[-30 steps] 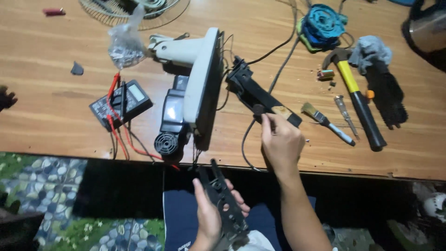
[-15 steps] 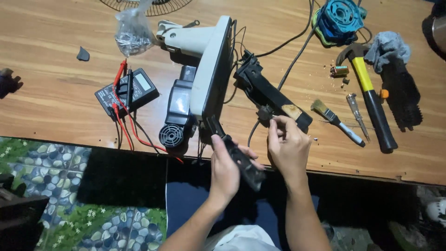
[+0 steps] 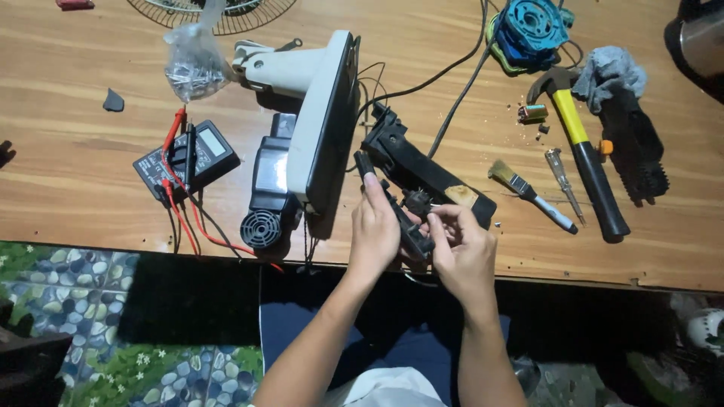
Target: The person uses a multimeter to test the electrical connections of a disassembled black power tool. They then use a screwdriver to remove screws from the tool's casing and separate the two halves of the housing to access the internal components.
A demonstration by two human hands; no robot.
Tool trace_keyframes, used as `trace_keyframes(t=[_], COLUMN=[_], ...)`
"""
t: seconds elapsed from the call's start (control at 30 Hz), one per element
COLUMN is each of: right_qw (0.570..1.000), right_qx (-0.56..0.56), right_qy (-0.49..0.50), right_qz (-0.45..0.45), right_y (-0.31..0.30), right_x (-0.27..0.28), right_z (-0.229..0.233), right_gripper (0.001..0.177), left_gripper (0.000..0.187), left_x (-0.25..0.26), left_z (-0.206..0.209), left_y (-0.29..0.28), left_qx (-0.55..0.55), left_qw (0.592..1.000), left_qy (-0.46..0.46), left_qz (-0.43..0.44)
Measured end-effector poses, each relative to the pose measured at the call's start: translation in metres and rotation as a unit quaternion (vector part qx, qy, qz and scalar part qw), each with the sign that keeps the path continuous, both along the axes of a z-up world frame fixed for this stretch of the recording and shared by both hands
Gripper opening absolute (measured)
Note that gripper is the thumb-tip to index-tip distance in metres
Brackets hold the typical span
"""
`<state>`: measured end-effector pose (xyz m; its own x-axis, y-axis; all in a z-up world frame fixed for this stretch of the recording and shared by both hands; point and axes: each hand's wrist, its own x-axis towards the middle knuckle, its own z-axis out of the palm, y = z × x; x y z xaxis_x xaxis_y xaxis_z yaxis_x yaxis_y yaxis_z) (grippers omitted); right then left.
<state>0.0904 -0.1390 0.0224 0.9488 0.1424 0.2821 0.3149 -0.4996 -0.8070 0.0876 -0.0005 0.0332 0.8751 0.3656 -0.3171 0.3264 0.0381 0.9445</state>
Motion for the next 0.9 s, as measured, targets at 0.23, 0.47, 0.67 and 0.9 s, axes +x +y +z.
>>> trace_keyframes(t=[0.23,0.47,0.67,0.9], right_qw=[0.999,0.995,0.999,0.985], right_qx=[0.037,0.076,0.010,-0.104], right_qy=[0.015,0.063,0.042,-0.130], right_qz=[-0.029,-0.028,-0.006,-0.043], right_y=[0.000,-0.001,-0.002,-0.014], right_x=[0.000,0.000,-0.001,-0.007], right_z=[-0.003,-0.002,0.008,0.021], right_gripper=[0.006,0.010,0.013,0.012], left_gripper=[0.085,0.090,0.091,0.091], left_x=[0.014,0.031,0.015,-0.008], left_z=[0.019,-0.024,0.020,0.048], left_y=[0.004,0.011,0.010,0.011], left_qx=[0.056,0.004,0.033,-0.036], left_qw=[0.995,0.993,0.987,0.993], left_qy=[0.026,0.060,0.085,0.082], left_qz=[-0.073,-0.104,-0.133,-0.071])
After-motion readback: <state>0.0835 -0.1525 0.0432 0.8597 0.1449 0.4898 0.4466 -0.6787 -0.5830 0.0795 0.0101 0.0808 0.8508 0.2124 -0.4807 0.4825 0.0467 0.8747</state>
